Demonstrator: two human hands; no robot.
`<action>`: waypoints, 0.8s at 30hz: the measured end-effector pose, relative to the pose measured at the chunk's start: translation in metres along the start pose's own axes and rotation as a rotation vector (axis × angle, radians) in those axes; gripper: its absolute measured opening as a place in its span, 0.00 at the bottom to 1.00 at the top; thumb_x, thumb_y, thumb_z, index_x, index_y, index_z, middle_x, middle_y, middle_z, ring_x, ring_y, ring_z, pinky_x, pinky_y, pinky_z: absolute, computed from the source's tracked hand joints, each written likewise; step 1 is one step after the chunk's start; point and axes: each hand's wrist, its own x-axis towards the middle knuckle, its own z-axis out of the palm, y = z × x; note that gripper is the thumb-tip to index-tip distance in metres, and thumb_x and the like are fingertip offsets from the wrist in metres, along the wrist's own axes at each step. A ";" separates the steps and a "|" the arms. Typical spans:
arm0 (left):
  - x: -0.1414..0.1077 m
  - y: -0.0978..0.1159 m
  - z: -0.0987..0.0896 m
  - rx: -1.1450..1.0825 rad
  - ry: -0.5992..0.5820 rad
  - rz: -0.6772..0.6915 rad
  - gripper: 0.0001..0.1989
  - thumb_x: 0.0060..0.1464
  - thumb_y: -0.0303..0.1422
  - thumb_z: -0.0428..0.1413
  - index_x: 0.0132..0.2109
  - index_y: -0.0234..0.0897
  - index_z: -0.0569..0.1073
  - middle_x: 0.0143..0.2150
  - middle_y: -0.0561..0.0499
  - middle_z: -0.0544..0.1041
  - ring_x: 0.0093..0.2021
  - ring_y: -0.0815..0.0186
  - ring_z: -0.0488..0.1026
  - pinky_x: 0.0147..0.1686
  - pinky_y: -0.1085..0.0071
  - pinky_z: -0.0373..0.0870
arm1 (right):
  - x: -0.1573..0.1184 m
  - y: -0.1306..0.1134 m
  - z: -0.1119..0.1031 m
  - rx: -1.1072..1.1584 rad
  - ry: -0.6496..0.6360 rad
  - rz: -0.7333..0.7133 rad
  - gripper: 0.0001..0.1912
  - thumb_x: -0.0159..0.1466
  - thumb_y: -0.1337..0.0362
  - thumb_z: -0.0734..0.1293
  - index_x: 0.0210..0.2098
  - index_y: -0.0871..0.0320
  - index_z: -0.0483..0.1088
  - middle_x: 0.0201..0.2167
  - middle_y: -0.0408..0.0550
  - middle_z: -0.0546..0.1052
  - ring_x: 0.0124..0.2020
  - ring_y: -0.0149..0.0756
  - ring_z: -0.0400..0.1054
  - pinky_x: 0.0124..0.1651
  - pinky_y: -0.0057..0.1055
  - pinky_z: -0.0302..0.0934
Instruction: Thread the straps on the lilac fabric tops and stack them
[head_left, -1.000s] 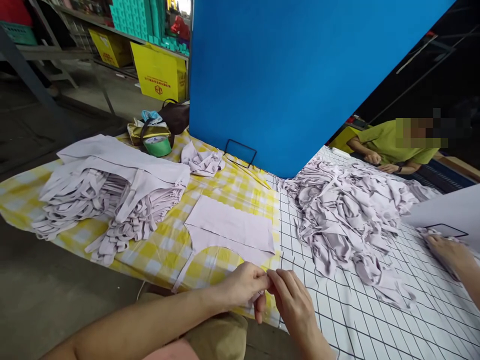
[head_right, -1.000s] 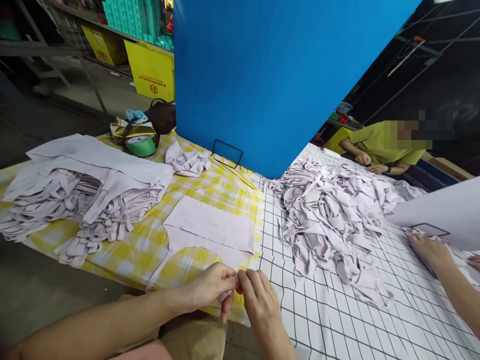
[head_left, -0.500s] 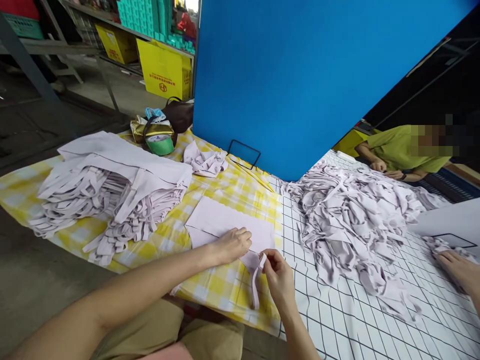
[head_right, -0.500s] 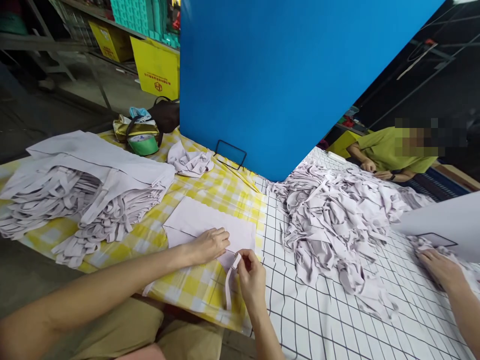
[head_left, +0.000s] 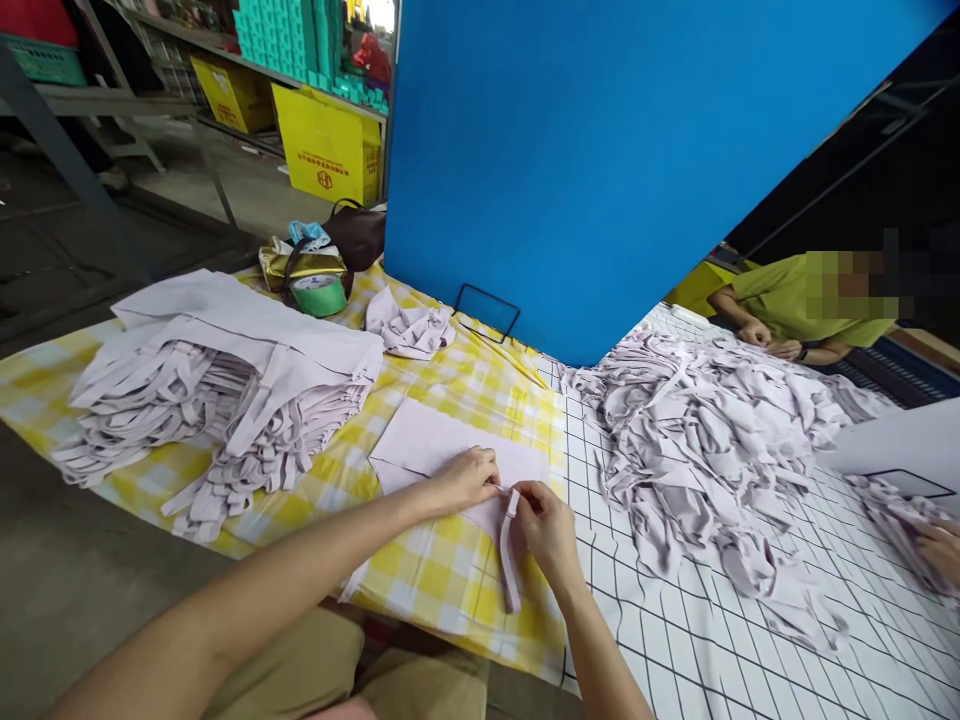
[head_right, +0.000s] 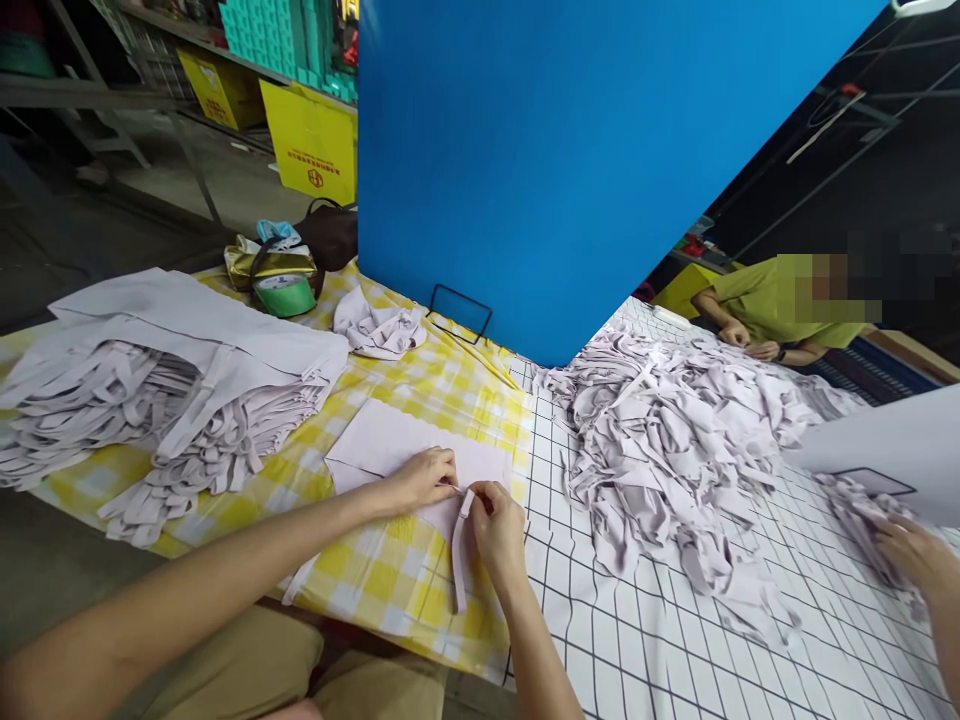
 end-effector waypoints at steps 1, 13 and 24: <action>0.001 -0.001 0.000 -0.014 0.000 -0.007 0.04 0.53 0.28 0.55 0.33 0.34 0.74 0.35 0.51 0.71 0.38 0.67 0.68 0.39 0.73 0.63 | 0.001 0.000 0.000 -0.008 -0.001 -0.005 0.09 0.53 0.64 0.58 0.26 0.58 0.70 0.23 0.46 0.75 0.22 0.35 0.65 0.28 0.29 0.58; 0.004 -0.005 0.002 -0.102 -0.007 -0.009 0.04 0.52 0.29 0.56 0.32 0.33 0.75 0.34 0.50 0.71 0.38 0.67 0.68 0.39 0.73 0.62 | 0.007 -0.004 0.001 -0.090 -0.029 -0.062 0.10 0.54 0.66 0.57 0.26 0.57 0.70 0.24 0.46 0.75 0.25 0.35 0.66 0.31 0.30 0.57; 0.005 -0.007 0.003 -0.143 -0.005 -0.002 0.04 0.52 0.28 0.56 0.31 0.33 0.74 0.33 0.51 0.71 0.37 0.67 0.67 0.38 0.73 0.61 | 0.010 -0.004 0.001 -0.121 -0.030 -0.109 0.10 0.54 0.67 0.57 0.26 0.58 0.69 0.25 0.46 0.73 0.25 0.35 0.65 0.31 0.30 0.57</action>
